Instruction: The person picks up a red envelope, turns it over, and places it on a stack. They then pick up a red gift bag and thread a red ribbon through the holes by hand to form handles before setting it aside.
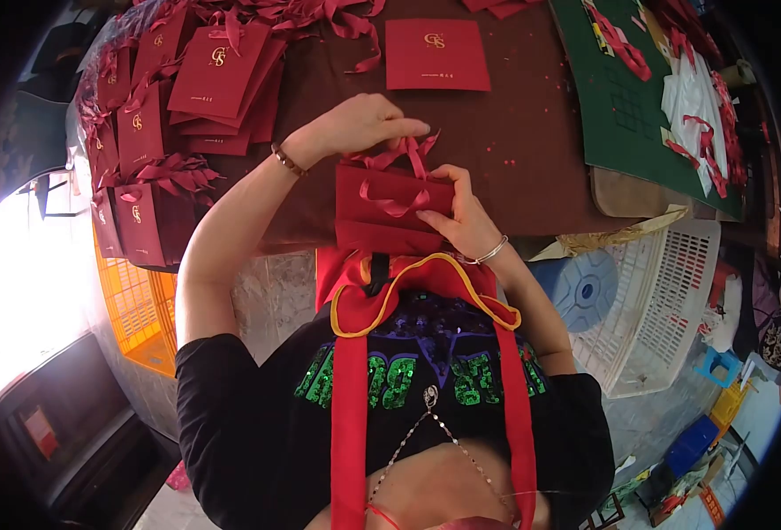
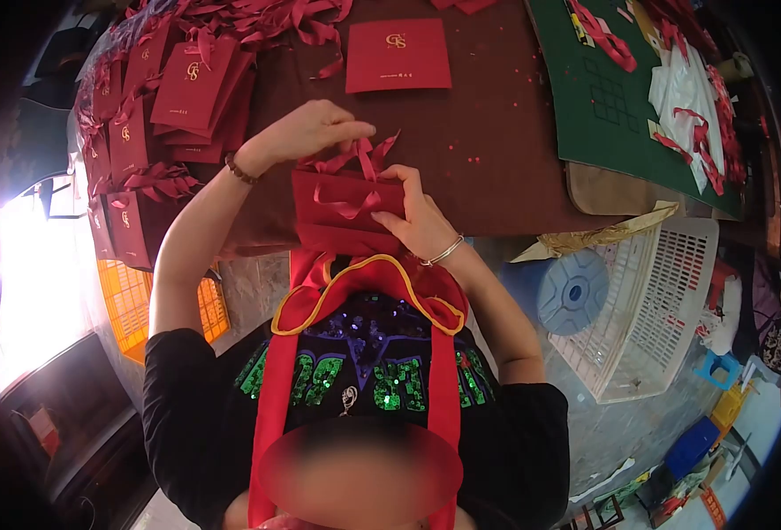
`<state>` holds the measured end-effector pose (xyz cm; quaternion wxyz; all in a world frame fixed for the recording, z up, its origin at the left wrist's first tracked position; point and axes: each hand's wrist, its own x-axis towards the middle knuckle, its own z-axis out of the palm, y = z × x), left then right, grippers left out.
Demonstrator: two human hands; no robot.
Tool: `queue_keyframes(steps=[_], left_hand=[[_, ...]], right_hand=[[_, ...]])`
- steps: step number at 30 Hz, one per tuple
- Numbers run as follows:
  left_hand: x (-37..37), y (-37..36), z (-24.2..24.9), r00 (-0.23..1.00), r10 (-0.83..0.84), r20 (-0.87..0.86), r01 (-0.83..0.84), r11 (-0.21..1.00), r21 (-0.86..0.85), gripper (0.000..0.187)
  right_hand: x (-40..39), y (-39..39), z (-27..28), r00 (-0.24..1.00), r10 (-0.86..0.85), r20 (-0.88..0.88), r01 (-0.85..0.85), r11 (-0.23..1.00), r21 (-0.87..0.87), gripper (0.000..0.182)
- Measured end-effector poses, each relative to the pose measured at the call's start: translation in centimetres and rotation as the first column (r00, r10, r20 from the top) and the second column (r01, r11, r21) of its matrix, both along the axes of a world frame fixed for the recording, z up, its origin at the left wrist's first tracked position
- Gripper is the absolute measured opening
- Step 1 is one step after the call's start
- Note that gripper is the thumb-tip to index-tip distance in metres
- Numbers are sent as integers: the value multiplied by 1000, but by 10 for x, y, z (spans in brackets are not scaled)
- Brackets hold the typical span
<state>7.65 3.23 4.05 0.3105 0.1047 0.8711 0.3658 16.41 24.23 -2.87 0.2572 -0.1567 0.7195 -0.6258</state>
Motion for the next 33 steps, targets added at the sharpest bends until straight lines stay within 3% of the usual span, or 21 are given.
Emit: queue_keyframes(steps=[2, 5, 7, 8, 9, 10, 11, 12, 13, 17, 19, 21, 22, 23, 24, 25, 28, 29, 31, 33], left_hand=[[6, 0, -9, 999, -40, -20, 41, 999, 27, 43], [14, 6, -4, 997, -73, 15, 73, 997, -3, 40], [16, 7, -16, 974, -150, -173, 171, 979, 114, 41], [15, 9, -30, 942, -82, -325, 138, 979, 152, 41], [8, 8, -27, 942, -82, -327, 139, 978, 153, 41], [-2, 6, -25, 959, 249, -137, -182, 908, 378, 39], [-6, 5, -23, 850, 513, 117, -494, 703, 512, 37], [-6, 6, -21, 831, 526, 181, -519, 615, 593, 31], [-8, 9, -22, 832, 525, 179, -516, 614, 597, 31], [-18, 6, -22, 846, 525, 90, -486, 693, 533, 27], [-20, 2, -28, 855, 517, 45, -457, 708, 538, 24], [-21, 4, -33, 828, 561, 9, -414, 600, 685, 28], [-22, 2, -31, 831, 556, 6, -409, 603, 685, 28], [-19, -5, -29, 809, 580, 96, -471, 542, 696, 35], [-14, -11, -25, 779, 599, 185, -532, 476, 700, 44], [-9, -16, -25, 781, 598, 182, -529, 477, 702, 44], [20, -27, -26, 801, 463, 380, -590, 497, 636, 48], [25, -33, -42, 850, 422, 316, -522, 583, 623, 45], [40, -12, -36, 900, 354, 254, -424, 576, 699, 33], [43, -12, -44, 897, 337, 286, -437, 577, 691, 28]], right_hand=[[-1, 0, 3, 997, 1, -72, 2, 999, 37, 59], [-2, -3, 7, 1000, 28, 13, -28, 999, 28, 59], [-3, -3, 5, 998, 34, -53, -33, 999, 28, 60], [-3, -2, 4, 998, 33, -55, -31, 999, 29, 60], [-3, -1, 2, 996, 51, -68, -47, 998, 52, 60], [-2, 0, 1, 994, 70, -79, -64, 995, 73, 60], [-2, 0, 2, 995, 69, -77, -63, 995, 73, 60], [-5, 0, 5, 997, 63, -52, -63, 998, -3, 59], [-8, 1, 6, 998, 60, -28, -62, 995, -78, 59], [-13, 4, -1, 987, 97, 125, -84, 991, -107, 58], [-14, 7, -6, 996, 66, -59, -69, 996, -54, 58], [-15, 4, -5, 999, 38, -8, -39, 992, -120, 58], [-17, 4, -3, 999, 10, 41, -2, 984, -179, 59], [-16, 4, -1, 999, 4, 42, 4, 984, -179, 59], [-16, 4, 2, 987, -85, 133, 120, 950, -287, 59], [-17, 4, 3, 960, -159, 229, 239, 893, -381, 60], [-23, 8, -1, 921, -274, 278, 379, 795, -474, 53], [-25, 7, -4, 919, -281, 278, 385, 792, -474, 53], [-28, 7, -12, 891, -367, 266, 449, 798, -402, 39], [-30, 7, -12, 873, -398, 281, 478, 813, -332, 33]])
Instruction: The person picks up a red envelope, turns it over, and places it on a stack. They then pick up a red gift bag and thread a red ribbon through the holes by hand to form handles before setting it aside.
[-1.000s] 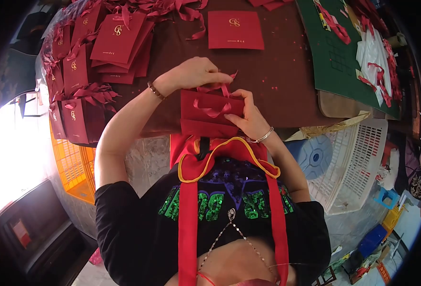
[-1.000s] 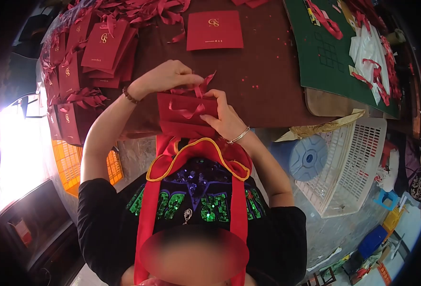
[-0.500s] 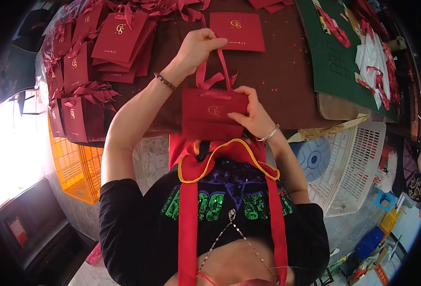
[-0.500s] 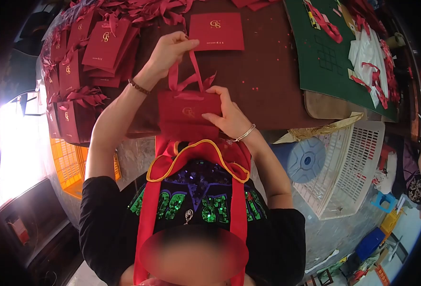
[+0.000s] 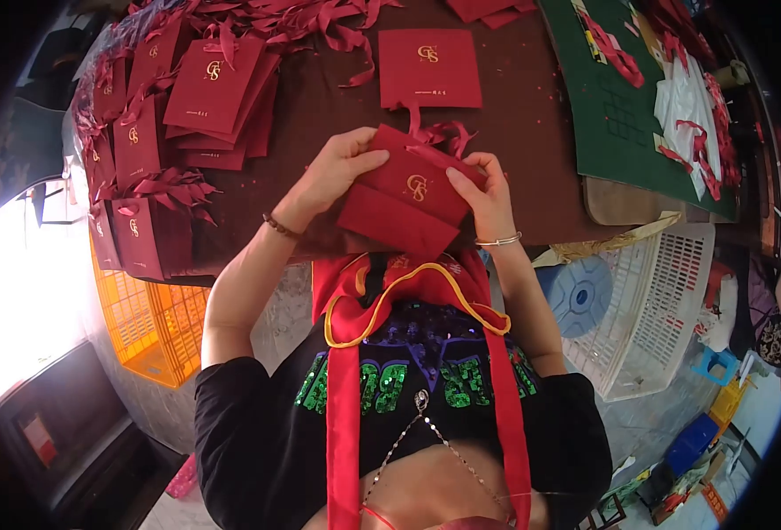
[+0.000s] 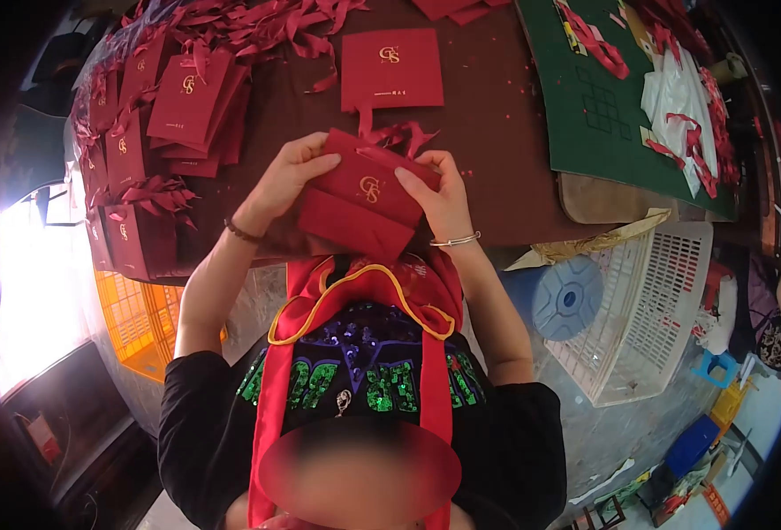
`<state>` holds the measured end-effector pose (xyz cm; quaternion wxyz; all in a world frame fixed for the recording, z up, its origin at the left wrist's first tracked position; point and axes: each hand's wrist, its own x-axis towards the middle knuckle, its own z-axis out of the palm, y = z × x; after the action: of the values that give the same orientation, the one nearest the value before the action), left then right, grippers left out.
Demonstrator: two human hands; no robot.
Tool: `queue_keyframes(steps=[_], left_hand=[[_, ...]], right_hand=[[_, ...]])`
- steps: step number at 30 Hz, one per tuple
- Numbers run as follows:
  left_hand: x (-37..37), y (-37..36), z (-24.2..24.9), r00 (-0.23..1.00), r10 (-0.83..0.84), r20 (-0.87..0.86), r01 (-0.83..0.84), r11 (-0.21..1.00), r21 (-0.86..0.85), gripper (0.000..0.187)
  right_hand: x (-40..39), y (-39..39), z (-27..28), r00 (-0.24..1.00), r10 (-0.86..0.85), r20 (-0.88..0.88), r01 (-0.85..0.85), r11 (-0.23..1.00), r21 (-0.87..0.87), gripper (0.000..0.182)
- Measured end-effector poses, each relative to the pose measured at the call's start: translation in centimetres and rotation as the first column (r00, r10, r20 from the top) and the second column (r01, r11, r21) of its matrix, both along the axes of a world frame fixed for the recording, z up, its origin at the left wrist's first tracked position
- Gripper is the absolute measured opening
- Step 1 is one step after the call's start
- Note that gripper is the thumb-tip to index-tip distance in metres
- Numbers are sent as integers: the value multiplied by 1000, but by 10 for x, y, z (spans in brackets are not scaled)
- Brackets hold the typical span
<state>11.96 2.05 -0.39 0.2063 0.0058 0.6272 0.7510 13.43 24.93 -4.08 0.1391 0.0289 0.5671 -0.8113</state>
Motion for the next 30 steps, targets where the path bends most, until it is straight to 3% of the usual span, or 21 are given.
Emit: queue_keyframes(steps=[2, 6, 8, 9, 11, 14, 16, 17, 18, 19, 20, 21, 22, 24, 26, 27, 28, 30], left_hand=[[4, 0, -6, 999, -13, 30, 12, 1000, 6, 25], [12, 4, -7, 996, 16, 86, -17, 1000, 16, 23], [16, -1, -12, 981, 15, 192, -51, 981, 186, 30], [20, -5, -16, 981, 21, 194, -57, 981, 184, 30], [30, -12, -22, 991, -46, 125, -26, 852, 523, 44], [48, -4, -1, 998, -2, 66, -38, 801, 598, 58], [59, 3, -2, 959, 137, 247, -242, 848, 471, 60], [58, 2, 3, 956, 158, 246, -259, 848, 462, 57], [56, -2, 7, 953, 181, 243, -277, 847, 454, 55], [55, -13, 16, 951, 216, 220, -295, 847, 443, 55], [55, -25, 28, 959, 284, 23, -284, 946, 158, 52], [56, -36, 43, 944, 280, -176, -306, 941, -144, 50], [57, -48, 67, 881, 278, -382, -407, 857, -317, 48], [58, -65, 104, 743, 293, -602, -631, 608, -483, 49], [47, -74, 121, 587, 334, -738, -782, 469, -410, 46], [36, -83, 116, 527, 194, -827, -817, 384, -431, 45], [23, -92, 109, 528, 192, -827, -814, 393, -428, 45], [-4, -105, 89, 633, -38, -773, -774, -13, -633, 48]], right_hand=[[-1, 0, 0, 999, -14, 40, 11, 998, 59, 26], [1, 2, -7, 997, -63, -50, 66, 996, 67, 24], [-2, 2, -12, 992, -95, -79, 97, 995, 31, 24], [-5, 1, -13, 986, -137, -92, 141, 990, 31, 24], [-10, 3, -15, 980, -183, -81, 184, 983, 3, 24], [-17, 0, -21, 970, -208, -126, 220, 972, 86, 24], [-19, -9, -16, 968, -201, -153, 220, 968, 121, 23], [-19, -16, -11, 962, -210, -172, 240, 956, 172, 23], [-21, -23, -3, 966, -180, -188, 209, 967, 146, 23], [-22, -29, 8, 979, -195, -56, 194, 981, -19, 24], [-22, -32, 15, 979, -184, 83, 196, 965, -175, 25], [-23, -31, 15, 984, -164, 70, 174, 967, -186, 25], [-25, -27, 11, 994, -80, 70, 93, 976, -196, 25], [-28, -24, 3, 998, 3, 66, 11, 978, -206, 26], [-29, -20, -7, 995, 10, 95, -1, 996, -92, 25], [-30, -20, -10, 996, 0, 93, 8, 996, -90, 25], [-30, -19, -13, 994, 30, 102, -25, 998, -50, 25], [-31, -16, -16, 994, 65, 86, -66, 998, 3, 28]])
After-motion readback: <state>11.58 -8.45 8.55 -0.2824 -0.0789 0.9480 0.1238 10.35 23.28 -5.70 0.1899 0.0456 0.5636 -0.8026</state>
